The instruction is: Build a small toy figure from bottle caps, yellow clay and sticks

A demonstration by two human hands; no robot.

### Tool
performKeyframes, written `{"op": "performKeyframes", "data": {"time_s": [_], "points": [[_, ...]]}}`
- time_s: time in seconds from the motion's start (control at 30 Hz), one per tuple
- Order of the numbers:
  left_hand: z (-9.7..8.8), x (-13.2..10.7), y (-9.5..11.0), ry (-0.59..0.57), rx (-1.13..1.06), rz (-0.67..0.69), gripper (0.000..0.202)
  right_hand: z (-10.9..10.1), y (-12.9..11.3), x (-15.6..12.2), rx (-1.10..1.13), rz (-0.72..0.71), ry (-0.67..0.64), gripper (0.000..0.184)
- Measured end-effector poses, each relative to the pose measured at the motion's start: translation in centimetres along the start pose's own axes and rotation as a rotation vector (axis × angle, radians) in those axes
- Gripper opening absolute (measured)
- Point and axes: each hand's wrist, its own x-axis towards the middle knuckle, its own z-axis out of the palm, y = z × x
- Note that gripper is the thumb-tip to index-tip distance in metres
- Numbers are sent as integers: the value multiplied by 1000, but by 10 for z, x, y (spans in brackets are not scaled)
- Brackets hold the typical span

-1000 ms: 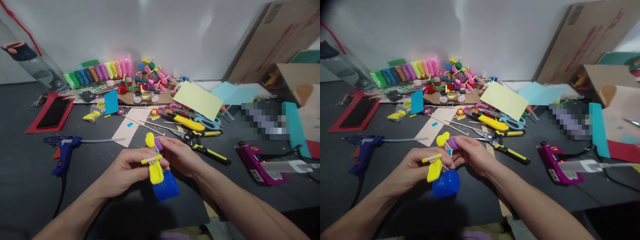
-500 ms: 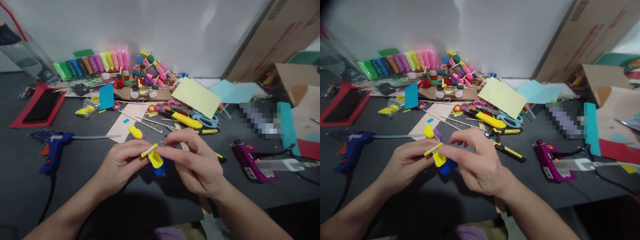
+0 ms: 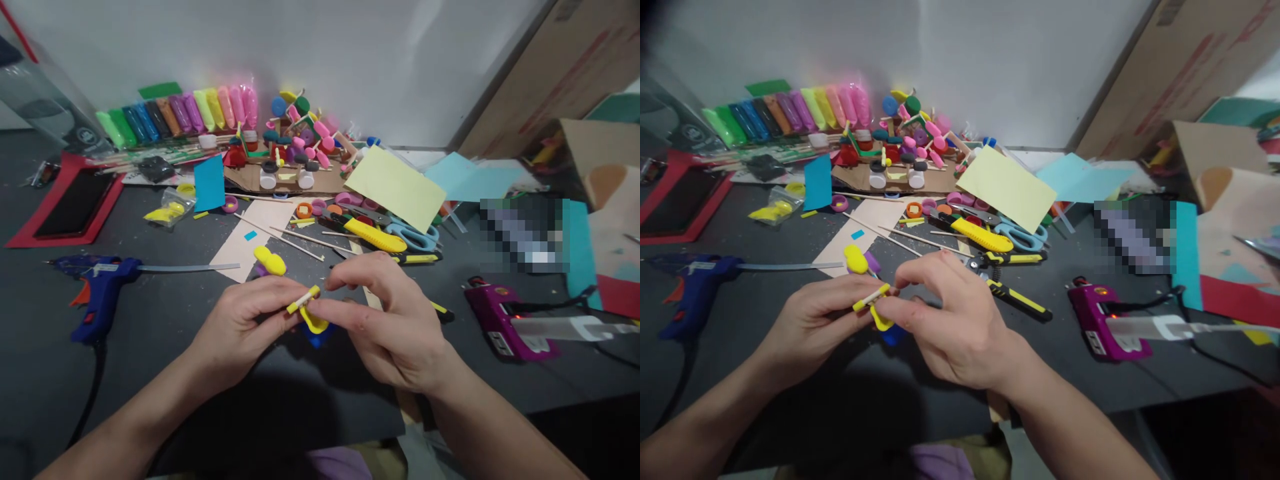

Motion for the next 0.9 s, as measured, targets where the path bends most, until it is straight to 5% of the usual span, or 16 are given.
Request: {"op": "performKeyframes", "data": {"time_s": [0.5,0.67,0.9], "points": [[0,-1,4,-39,-17,-107,23,-3,-2,6,229,97,50,39],[-1,-1,5,-38,-29,-151,22,-4,3,8,286,67,9,24],[-1,0,6,-99,-60,-134,23,-2,5,8,161,16,-34,35]]}}
